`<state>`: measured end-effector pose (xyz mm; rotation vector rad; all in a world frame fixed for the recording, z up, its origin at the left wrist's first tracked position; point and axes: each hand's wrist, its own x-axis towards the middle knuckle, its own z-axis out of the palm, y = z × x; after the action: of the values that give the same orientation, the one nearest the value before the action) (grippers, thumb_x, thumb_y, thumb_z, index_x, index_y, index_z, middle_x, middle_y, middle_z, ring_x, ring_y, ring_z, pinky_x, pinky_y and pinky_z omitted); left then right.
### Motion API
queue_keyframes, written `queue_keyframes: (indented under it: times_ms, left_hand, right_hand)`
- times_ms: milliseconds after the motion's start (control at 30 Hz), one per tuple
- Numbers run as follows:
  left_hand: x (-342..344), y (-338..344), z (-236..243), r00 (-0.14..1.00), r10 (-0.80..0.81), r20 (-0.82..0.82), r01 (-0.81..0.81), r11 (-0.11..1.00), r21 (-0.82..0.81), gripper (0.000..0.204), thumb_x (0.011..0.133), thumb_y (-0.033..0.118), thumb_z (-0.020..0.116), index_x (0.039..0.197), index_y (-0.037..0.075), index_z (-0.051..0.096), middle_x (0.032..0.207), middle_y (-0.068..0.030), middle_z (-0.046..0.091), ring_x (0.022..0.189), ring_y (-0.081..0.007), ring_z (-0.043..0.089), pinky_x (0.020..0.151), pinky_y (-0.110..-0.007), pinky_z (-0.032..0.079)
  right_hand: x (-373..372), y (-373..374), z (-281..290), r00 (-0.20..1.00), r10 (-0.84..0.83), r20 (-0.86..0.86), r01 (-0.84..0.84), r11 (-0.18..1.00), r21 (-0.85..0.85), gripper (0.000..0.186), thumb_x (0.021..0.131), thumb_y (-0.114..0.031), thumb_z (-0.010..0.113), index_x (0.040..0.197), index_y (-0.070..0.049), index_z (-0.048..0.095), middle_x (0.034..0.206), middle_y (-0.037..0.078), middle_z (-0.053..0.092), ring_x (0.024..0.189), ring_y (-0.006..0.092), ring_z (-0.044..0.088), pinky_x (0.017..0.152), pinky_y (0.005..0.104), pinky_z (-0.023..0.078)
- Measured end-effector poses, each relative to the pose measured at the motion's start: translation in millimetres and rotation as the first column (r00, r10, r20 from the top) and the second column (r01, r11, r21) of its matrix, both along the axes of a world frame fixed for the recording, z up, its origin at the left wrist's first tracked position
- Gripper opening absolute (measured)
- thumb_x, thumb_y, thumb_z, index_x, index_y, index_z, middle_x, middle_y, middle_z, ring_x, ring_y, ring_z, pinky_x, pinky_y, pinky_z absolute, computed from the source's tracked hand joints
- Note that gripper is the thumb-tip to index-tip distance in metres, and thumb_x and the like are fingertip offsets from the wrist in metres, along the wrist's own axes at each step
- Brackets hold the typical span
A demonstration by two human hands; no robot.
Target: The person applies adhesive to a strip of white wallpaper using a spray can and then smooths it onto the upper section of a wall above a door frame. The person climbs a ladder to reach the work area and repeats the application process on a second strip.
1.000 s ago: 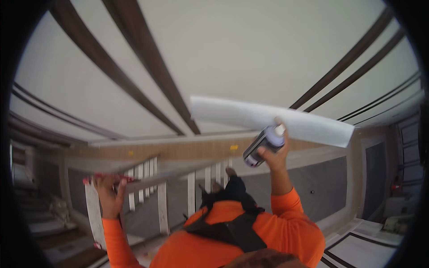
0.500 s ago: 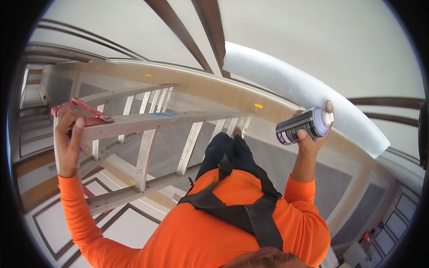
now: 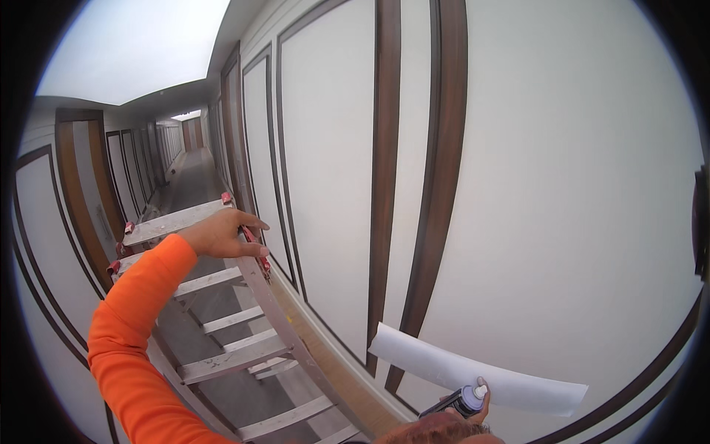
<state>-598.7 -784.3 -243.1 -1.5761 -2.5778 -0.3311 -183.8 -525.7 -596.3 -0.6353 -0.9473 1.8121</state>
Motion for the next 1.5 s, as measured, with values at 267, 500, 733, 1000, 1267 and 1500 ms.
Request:
queue_keyframes:
  times_ms: [267,500,733,1000,1267,1500]
  left_hand:
    - [12.1,8.2,-1.6,0.984,0.167,-0.053,-0.169,0.985,-0.038,0.055,0.079,0.049,0.074,0.119,0.011,0.073,0.117,-0.0183,0.070,0.110,-0.0319,0.066,0.100,-0.042,0.048]
    - [17.8,2.4,-11.6,0.956,0.152,-0.249,-0.143,0.988,0.053,0.060,0.075,0.046,0.079,0.122,0.010,0.072,0.115,-0.0171,0.072,0.107,-0.0298,0.067,0.097,-0.037,0.050]
    - [14.8,15.0,-42.4,0.900,0.263,-0.348,0.057,0.720,0.691,0.070,0.079,0.056,0.076,0.120,0.000,0.069,0.098,-0.0217,0.073,0.089,-0.0311,0.072,0.087,-0.040,0.055]
    - [72.2,-27.4,-117.1,0.865,0.022,-0.502,0.455,0.389,0.801,0.060,0.094,0.045,0.065,0.134,0.002,0.059,0.119,-0.0187,0.067,0.115,-0.0304,0.062,0.102,-0.040,0.045]
    - [266.5,-172.8,-322.9,0.799,-0.342,-0.495,0.600,0.501,0.624,0.050,0.086,0.033,0.071,0.124,0.000,0.065,0.092,-0.0114,0.072,0.084,-0.0232,0.070,0.079,-0.035,0.053]
    - [397.4,-192.4,-531.7,0.798,-0.530,0.286,0.252,0.724,0.642,0.038,0.081,0.022,0.080,0.110,-0.002,0.072,0.095,-0.0134,0.075,0.088,-0.0225,0.072,0.082,-0.033,0.056]
  right_hand:
    - [0.1,38.0,-45.3,0.996,0.003,-0.084,0.002,0.998,0.061,0.098,0.068,-0.021,0.087,0.149,-0.010,0.033,0.087,0.016,0.063,0.077,0.0318,0.072,0.067,0.0448,0.062]
    - [18.1,3.9,-140.4,0.988,-0.060,-0.141,0.091,0.970,0.226,0.099,0.067,-0.022,0.087,0.149,-0.010,0.033,0.088,0.015,0.062,0.077,0.0318,0.072,0.066,0.0450,0.062]
    - [58.2,-40.2,-203.3,0.983,-0.140,-0.120,0.170,0.942,0.291,0.099,0.067,-0.023,0.086,0.149,-0.009,0.033,0.088,0.015,0.061,0.076,0.0319,0.072,0.065,0.0452,0.062]
    - [123.1,-82.5,-212.3,0.974,-0.208,-0.091,0.227,0.909,0.350,0.099,0.067,-0.024,0.086,0.149,-0.008,0.033,0.089,0.014,0.060,0.076,0.0319,0.072,0.064,0.0454,0.062]
    - [157.0,-109.3,-213.5,0.952,-0.012,-0.305,0.125,0.927,0.352,0.099,0.066,-0.016,0.080,0.149,-0.003,0.029,0.094,0.012,0.058,0.073,0.0277,0.069,0.073,0.0430,0.063]
    - [182.9,-126.4,-239.8,0.880,0.281,-0.383,-0.117,0.909,0.399,0.095,0.067,-0.012,0.081,0.148,-0.006,0.032,0.093,0.012,0.060,0.076,0.0295,0.071,0.069,0.0436,0.063]
